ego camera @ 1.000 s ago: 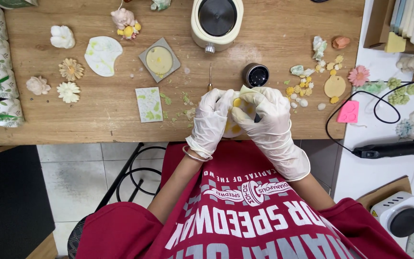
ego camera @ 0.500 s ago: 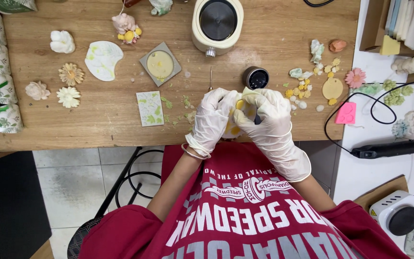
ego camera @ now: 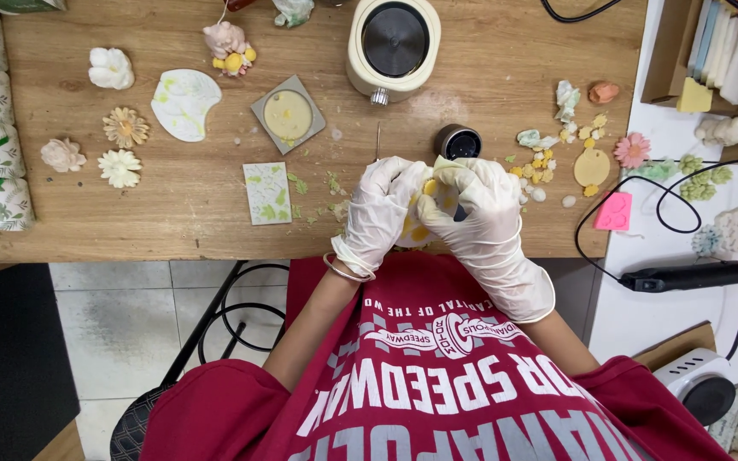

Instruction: Assembling and decorating wax floral arrangements using pre-made wax flowers and molten wax as adhesive.

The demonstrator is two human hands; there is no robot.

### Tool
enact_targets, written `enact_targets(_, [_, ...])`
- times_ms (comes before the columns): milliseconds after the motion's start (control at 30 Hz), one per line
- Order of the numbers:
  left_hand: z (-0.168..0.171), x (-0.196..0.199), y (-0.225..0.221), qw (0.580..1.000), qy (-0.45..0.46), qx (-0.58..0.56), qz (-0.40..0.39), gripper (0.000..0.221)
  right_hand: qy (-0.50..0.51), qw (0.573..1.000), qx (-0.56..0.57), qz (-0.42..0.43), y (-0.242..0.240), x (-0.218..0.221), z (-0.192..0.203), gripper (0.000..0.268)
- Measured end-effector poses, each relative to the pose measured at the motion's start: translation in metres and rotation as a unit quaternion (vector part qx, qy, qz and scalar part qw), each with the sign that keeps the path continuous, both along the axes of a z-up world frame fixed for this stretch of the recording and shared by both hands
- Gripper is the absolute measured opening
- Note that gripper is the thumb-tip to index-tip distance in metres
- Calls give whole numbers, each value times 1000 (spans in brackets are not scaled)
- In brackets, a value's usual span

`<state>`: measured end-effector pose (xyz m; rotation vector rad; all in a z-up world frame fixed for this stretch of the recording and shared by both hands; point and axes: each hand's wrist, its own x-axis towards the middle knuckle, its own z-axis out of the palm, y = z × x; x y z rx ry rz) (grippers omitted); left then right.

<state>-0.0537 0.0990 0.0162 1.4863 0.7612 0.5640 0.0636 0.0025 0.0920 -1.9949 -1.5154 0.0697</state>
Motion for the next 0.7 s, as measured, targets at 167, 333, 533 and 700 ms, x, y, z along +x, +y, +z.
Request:
enact_targets(167, [-2, 1, -3, 1000, 12, -25, 4, 18, 1, 1000, 2, 3, -2, 3, -2, 29])
enact_targets(333, [2, 4, -1, 997, 41, -64, 28, 23, 24, 999, 24, 32, -1, 10, 1, 28])
enact_targets(533, [5, 4, -3, 994, 65, -86, 26, 31, 274, 961, -38, -13, -18, 31, -20, 13])
enact_targets(700, [-3, 2, -10, 987, 77, -136, 46, 35, 716, 691, 2, -97, -38, 64, -39, 10])
